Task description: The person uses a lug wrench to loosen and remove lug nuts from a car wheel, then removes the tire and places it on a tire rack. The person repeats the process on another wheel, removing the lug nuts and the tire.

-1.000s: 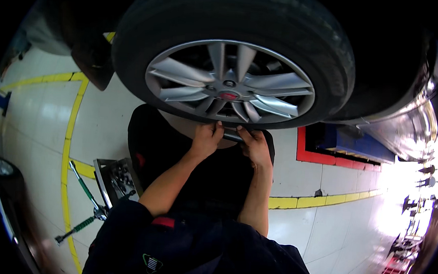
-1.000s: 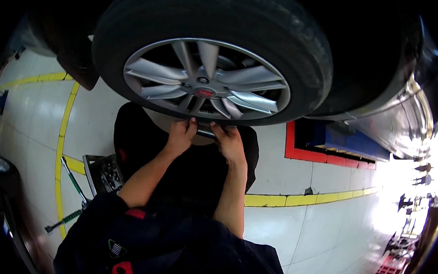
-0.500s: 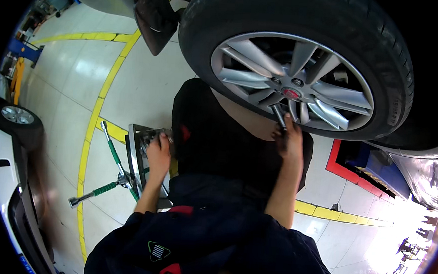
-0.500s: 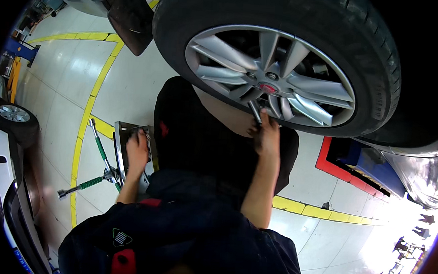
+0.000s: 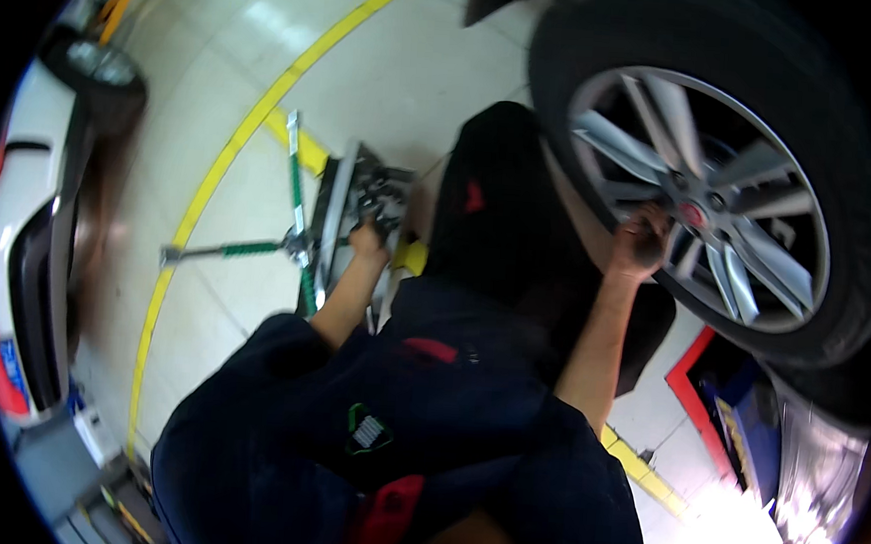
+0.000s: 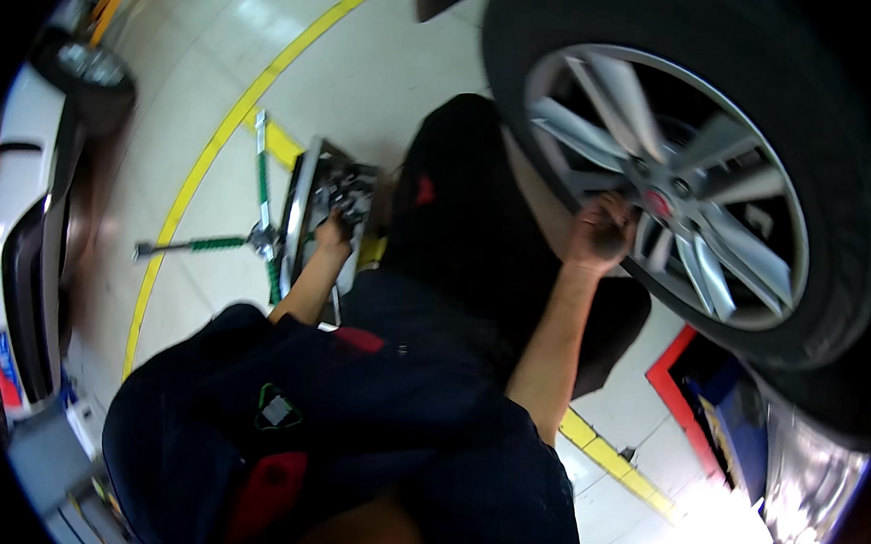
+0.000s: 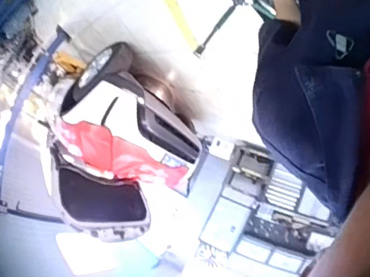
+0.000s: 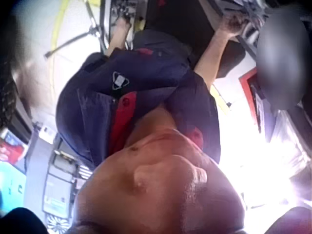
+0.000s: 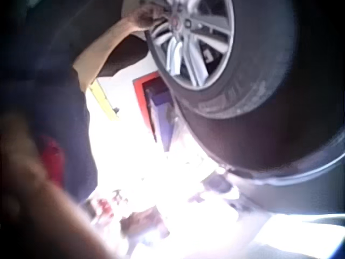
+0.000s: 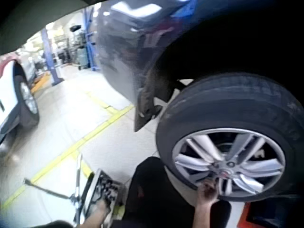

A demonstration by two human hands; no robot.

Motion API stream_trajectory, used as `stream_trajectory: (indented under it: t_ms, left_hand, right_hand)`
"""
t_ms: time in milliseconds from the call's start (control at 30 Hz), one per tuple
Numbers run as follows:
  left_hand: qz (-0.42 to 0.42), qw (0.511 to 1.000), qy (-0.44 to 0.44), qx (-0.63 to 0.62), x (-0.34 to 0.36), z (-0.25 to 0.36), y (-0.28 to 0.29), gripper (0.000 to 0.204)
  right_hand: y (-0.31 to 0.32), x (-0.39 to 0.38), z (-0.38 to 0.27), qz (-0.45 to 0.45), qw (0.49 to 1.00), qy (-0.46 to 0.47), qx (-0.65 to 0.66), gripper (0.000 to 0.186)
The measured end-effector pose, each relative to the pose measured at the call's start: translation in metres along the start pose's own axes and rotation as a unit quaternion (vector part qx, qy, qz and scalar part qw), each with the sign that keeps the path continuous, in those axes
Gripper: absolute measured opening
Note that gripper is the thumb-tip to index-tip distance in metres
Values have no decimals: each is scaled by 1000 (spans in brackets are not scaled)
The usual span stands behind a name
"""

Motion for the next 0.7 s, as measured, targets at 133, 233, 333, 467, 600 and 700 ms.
stream_trajectory:
  t_ms: [133, 233, 333, 467, 600, 700]
  left_hand:
    - [22, 997, 27, -70, 32, 4, 2, 26]
    - [30, 997, 52, -37, 34, 3, -2, 24]
    - [39, 998, -18, 54, 14, 20, -10, 22]
    - [33, 868, -348, 354, -47, 70, -63, 20]
    - [-112, 803, -464, 358, -149, 105, -152, 13]
    - [-320, 802, -420, 279, -199, 81, -222, 13]
  right_hand:
    - [-18, 10, 42, -46, 981, -88, 169, 14]
    - [-13, 15, 40, -86, 987, -133, 16, 15]
    - [9, 16, -4, 13, 942, -135, -306, 15]
    - [-5, 7, -31, 220, 645, 71, -729, 18]
    - [-16, -12, 2, 264, 883, 196, -335, 29]
    - [29, -4, -13, 107, 993, -49, -6, 36]
Point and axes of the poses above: each hand's wrist, its own x-axis towards the middle knuckle, its own y-axis out of the back of the hand, z = x × y, the point moved 7 cm from there along x, towards the middle knuckle, and after that the axes turned 5 degrees about y, right-handed, at the moved point
